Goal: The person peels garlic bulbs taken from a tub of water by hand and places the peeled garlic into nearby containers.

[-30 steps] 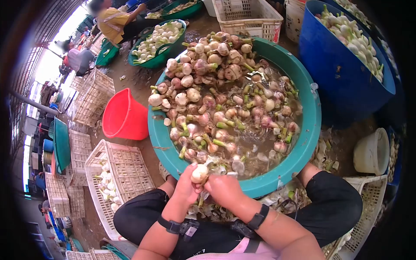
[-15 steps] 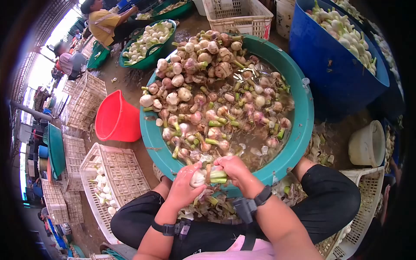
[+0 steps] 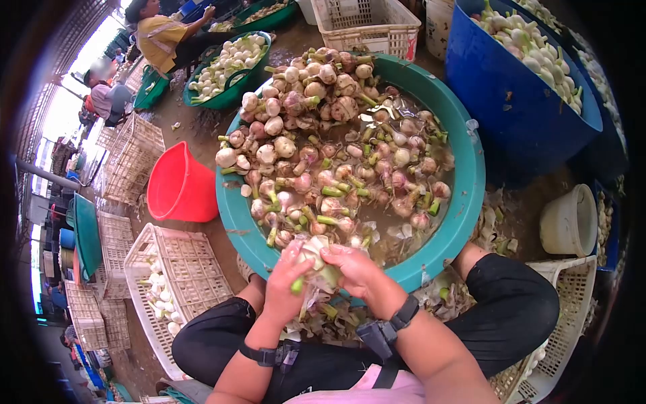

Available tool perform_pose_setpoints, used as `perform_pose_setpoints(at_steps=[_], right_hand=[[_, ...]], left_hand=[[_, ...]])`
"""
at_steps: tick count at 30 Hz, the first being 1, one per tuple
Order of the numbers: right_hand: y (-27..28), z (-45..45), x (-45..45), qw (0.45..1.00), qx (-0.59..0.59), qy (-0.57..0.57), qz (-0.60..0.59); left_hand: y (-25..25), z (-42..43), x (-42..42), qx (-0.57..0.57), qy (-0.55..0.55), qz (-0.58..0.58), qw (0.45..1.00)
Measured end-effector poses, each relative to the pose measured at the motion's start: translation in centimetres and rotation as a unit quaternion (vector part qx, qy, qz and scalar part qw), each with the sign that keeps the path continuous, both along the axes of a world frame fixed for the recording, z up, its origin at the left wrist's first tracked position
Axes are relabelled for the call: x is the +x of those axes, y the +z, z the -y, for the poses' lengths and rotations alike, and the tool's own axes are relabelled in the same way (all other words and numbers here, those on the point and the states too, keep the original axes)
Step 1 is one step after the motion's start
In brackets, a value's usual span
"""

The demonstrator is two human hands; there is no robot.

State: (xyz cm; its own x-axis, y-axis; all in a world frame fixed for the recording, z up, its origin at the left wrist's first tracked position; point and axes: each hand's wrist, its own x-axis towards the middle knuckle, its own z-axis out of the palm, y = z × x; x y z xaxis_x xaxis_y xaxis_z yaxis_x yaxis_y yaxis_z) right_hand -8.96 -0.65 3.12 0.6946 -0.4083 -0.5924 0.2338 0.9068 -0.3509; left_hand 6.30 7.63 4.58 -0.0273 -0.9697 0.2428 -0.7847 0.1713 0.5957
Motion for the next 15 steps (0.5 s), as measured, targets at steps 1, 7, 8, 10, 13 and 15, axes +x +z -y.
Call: perform_pose_setpoints(at_steps=[1,7,8,10,13,15], right_hand=[[0.0,-0.4,-0.1,0.997,-0.006,-0.012,0.072],[1.8,-1.1,-4.2,0.964,-0.221,-0.087,0.116],[3.4,0.0,-4.7,0.952,-0.219,-0.143,0.161],[5.5,1.7,-5.7,0.931,-0.21,-0.209,0.215],[5.3,3.4,-5.7,0.919,-0.176,-0.283,0.213],[3.4,3.7,-4.3,0.889,-0.427,0.022,-0.162]], left_hand=[[-0.6,-0.3,0.2,0.0,0.046,-0.107,0.993],[-0.5,-0.2,2.7,0.121,0.335,-0.758,0.546],[-0.4,-0.3,3.1,0.14,0.346,-0.776,0.509],[-0.4,-0.4,3.4,0.147,0.377,-0.771,0.491],[-0.5,-0.9,4.5,0.138,0.389,-0.804,0.429],[-0.1,-0.5,4.0,0.126,0.416,-0.771,0.466]])
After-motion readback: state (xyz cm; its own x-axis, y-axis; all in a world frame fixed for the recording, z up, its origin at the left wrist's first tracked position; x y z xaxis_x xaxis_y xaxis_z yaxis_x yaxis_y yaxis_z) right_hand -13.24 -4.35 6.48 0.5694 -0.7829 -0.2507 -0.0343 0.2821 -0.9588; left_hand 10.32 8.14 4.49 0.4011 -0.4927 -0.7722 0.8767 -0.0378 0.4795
